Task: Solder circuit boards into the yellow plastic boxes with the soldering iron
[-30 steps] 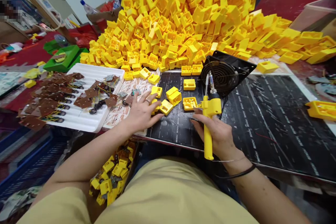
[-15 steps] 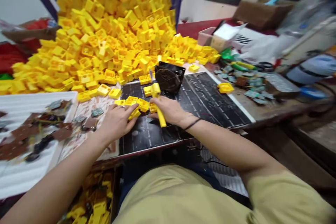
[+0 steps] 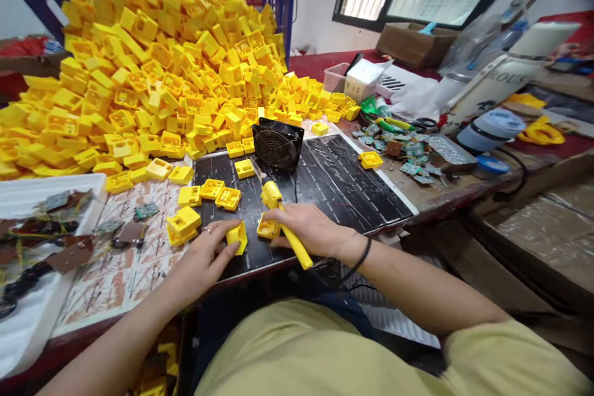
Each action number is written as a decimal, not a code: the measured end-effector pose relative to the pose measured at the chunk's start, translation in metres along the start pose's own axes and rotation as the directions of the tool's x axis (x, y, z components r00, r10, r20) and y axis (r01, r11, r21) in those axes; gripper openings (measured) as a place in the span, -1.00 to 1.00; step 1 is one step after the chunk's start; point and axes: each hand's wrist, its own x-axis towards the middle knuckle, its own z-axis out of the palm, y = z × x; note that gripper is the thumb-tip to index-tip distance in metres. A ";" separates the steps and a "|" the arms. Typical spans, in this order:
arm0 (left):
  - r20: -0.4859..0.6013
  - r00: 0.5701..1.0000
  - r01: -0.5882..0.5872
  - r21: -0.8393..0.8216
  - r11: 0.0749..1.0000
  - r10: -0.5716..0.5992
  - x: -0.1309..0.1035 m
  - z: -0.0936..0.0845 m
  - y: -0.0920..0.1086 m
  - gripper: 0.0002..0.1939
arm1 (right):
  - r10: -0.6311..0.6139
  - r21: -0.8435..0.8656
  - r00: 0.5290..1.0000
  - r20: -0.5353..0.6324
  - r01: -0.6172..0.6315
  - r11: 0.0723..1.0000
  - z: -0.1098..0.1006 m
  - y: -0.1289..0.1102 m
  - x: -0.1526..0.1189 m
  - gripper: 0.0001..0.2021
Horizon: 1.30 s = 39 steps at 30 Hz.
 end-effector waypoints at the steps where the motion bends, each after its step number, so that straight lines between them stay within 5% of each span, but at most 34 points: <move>1: 0.001 1.000 -0.001 0.126 0.992 0.001 -0.003 -0.004 -0.001 -0.57 | -0.029 0.006 0.999 -0.016 0.029 1.000 0.000 -0.001 -0.005 -0.51; 4: 0.040 0.998 0.031 0.409 0.912 -0.052 -0.016 -0.020 0.000 -0.52 | -0.074 0.028 0.992 -0.100 0.077 0.997 0.006 0.000 -0.011 -0.49; 7: 0.053 0.996 0.036 0.489 0.872 -0.071 -0.025 -0.028 0.007 -0.48 | -0.040 0.044 0.978 -0.204 0.050 0.998 0.019 -0.005 -0.011 -0.72; 12: 0.023 0.999 -0.052 0.444 0.894 0.047 -0.030 -0.017 0.010 -0.40 | -0.043 0.097 0.966 -0.254 0.070 0.993 0.022 -0.018 -0.011 -0.66; 18: 0.021 1.000 -0.006 0.418 0.908 -0.003 -0.030 -0.012 0.006 -0.48 | -0.092 0.205 0.982 -0.162 0.125 0.971 0.016 -0.004 -0.003 -0.53; 23: 0.089 0.989 -0.139 0.289 0.947 0.118 -0.023 -0.014 0.003 -0.49 | -0.188 0.349 0.981 -0.047 0.192 0.917 0.013 -0.010 0.004 -0.65; 28: 0.138 0.965 -0.244 0.144 0.959 0.225 -0.020 -0.012 0.003 -0.44 | -0.198 0.291 0.979 -0.051 0.204 0.935 0.016 -0.008 0.009 -0.75; 31: -0.058 0.994 -0.067 0.313 0.947 0.090 -0.020 -0.023 -0.002 -0.54 | -0.148 0.193 0.982 -0.119 0.169 0.967 0.022 -0.002 0.010 -0.69; 34: -0.200 0.972 0.198 0.436 0.878 -0.119 -0.016 -0.036 -0.020 -0.50 | -0.132 0.169 0.976 -0.172 0.161 0.972 0.028 -0.004 0.011 -0.64; 37: -0.176 0.971 0.222 0.408 0.885 -0.162 -0.009 -0.042 -0.037 -0.55 | -0.118 0.169 0.970 -0.212 0.155 0.973 0.033 -0.015 0.015 -0.69; 39: -0.258 0.959 0.206 0.350 0.914 -0.117 -0.007 -0.046 -0.039 -0.59 | -0.107 0.151 0.969 -0.221 0.143 0.978 0.035 -0.021 0.016 -0.67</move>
